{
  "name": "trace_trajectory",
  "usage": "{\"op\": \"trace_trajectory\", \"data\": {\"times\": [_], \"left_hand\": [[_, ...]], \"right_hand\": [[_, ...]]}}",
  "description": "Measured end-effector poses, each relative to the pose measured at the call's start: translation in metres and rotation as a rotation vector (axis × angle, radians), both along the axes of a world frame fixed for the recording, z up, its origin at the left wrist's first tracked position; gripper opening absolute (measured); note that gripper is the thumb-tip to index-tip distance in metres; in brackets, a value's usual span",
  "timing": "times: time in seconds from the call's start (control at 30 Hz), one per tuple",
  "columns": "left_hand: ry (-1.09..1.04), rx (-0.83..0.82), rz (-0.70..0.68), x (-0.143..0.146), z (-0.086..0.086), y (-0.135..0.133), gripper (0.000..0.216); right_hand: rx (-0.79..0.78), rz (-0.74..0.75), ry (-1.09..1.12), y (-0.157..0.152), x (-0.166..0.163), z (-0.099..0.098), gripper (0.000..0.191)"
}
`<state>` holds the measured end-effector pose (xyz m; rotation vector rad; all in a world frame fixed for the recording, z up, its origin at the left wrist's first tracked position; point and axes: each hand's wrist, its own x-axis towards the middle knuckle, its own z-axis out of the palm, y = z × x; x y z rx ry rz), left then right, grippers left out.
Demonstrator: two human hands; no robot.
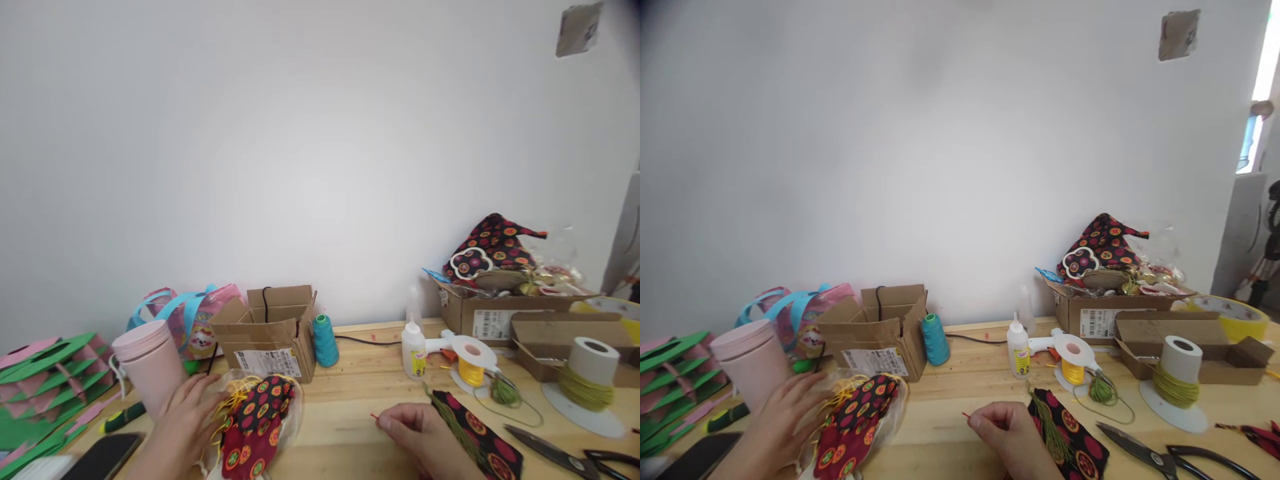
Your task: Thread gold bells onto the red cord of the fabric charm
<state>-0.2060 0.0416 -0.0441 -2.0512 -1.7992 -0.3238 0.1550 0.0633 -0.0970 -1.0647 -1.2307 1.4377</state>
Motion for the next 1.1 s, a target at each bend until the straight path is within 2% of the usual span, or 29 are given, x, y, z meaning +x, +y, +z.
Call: {"op": "trace_trajectory", "data": {"times": [0.13, 0.2, 0.27, 0.33, 0.4, 0.47, 0.5, 0.53, 0.6, 0.67, 0.8, 0.9, 1.0, 1.03, 1.1], "left_hand": [[0.095, -0.022, -0.027, 0.011, 0.007, 0.009, 0.017], [0.075, -0.03, -0.054, 0.007, 0.012, 0.01, 0.015], [-0.012, 0.053, -0.003, -0.001, 0.018, 0.007, 0.016], [-0.214, 0.145, 0.077, -0.007, 0.023, 0.0, 0.017], [-0.533, 0.235, 0.244, -0.006, 0.03, -0.007, 0.013], [-0.891, 0.251, 0.418, 0.007, 0.038, -0.011, 0.013], [-1.096, 0.311, 0.375, 0.019, 0.042, -0.012, 0.013], [-1.329, 0.295, 0.275, 0.033, 0.045, -0.011, 0.013], [-1.71, 0.193, 0.082, 0.068, 0.047, -0.007, 0.02], [-1.906, 0.012, -0.049, 0.107, 0.044, -0.002, 0.028], [-2.205, -0.44, -0.108, 0.174, 0.026, 0.006, 0.032], [-2.375, -0.699, -0.223, 0.199, 0.012, 0.012, 0.033], [-2.369, -0.868, -0.248, 0.209, -0.001, 0.016, 0.023], [-2.282, -0.855, -0.235, 0.211, -0.005, 0.016, 0.022], [-1.942, -0.727, -0.239, 0.211, -0.011, 0.013, 0.022]], "right_hand": [[-0.009, 0.018, -0.046, 0.001, 0.002, 0.001, 0.032], [0.003, 0.008, -0.054, 0.0, 0.002, 0.002, 0.033], [0.024, 0.022, -0.05, -0.002, 0.002, 0.003, 0.034], [0.04, 0.056, -0.051, -0.003, 0.001, 0.005, 0.034], [0.046, 0.066, -0.049, -0.004, 0.001, 0.007, 0.035], [0.046, 0.052, -0.041, -0.005, 0.001, 0.01, 0.034], [0.042, 0.043, -0.037, -0.006, 0.001, 0.011, 0.034], [0.039, 0.034, -0.032, -0.006, 0.001, 0.012, 0.034], [0.036, 0.016, -0.017, -0.007, 0.001, 0.014, 0.034], [0.039, 0.006, 0.011, -0.007, 0.0, 0.014, 0.035], [0.048, -0.019, 0.05, -0.005, 0.003, 0.016, 0.035], [0.062, -0.055, 0.062, -0.004, 0.006, 0.018, 0.036], [0.065, -0.072, 0.073, -0.003, 0.009, 0.02, 0.037], [0.063, -0.076, 0.075, -0.003, 0.01, 0.021, 0.037], [0.059, -0.079, 0.077, -0.003, 0.011, 0.021, 0.036]]}}
